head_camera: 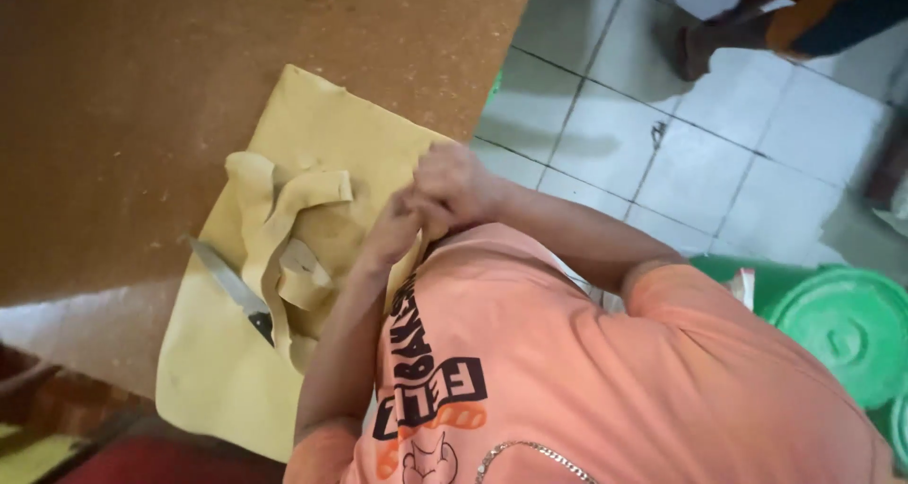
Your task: Manually portioning and shaping dough into small balls on a bakery work table, followed by pouring a liquid into a mug.
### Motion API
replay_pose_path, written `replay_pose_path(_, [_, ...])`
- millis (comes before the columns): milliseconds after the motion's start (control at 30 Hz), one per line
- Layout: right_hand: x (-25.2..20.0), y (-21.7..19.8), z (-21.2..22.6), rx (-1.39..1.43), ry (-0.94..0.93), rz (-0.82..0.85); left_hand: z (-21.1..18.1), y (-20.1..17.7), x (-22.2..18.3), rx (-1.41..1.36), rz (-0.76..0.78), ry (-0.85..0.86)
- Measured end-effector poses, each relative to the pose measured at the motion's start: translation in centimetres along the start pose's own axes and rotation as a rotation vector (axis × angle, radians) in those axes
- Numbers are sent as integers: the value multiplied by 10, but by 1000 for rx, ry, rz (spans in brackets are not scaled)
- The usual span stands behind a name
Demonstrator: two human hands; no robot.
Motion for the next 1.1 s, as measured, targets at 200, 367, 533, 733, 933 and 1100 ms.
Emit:
replay_pose_path(200, [37, -10, 21, -121, 198, -14, 71, -28, -4, -262, -142, -141])
replay_pose_path(367, [-13, 1, -15, 120, 508, -308, -10, 12, -6, 314, -121, -181])
replay_pose_path(533, [-57, -8, -71, -317, 775, -234, -86, 88, -51, 616, 371, 51])
replay_pose_path(733, [-55, -20, -29, -201, 500, -315, -42, 32, -20, 231, 297, 39])
replay_pose_path(933, [2, -29, 15, -220, 73, -93, -6, 20, 9, 32, 95, -155])
replay_pose_path(1100, [34, -52, 20, -168, 222, -100, 33, -9, 7, 396, -325, -390])
Point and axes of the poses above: each hand's wrist, its own x-axis towards the middle knuckle, its own y-axis out of the palm, z = x × y, the point moved 6 cm from there along x, towards the middle knuckle, and after that the axes turned 5 degrees about -y, right-handed, at the moved point
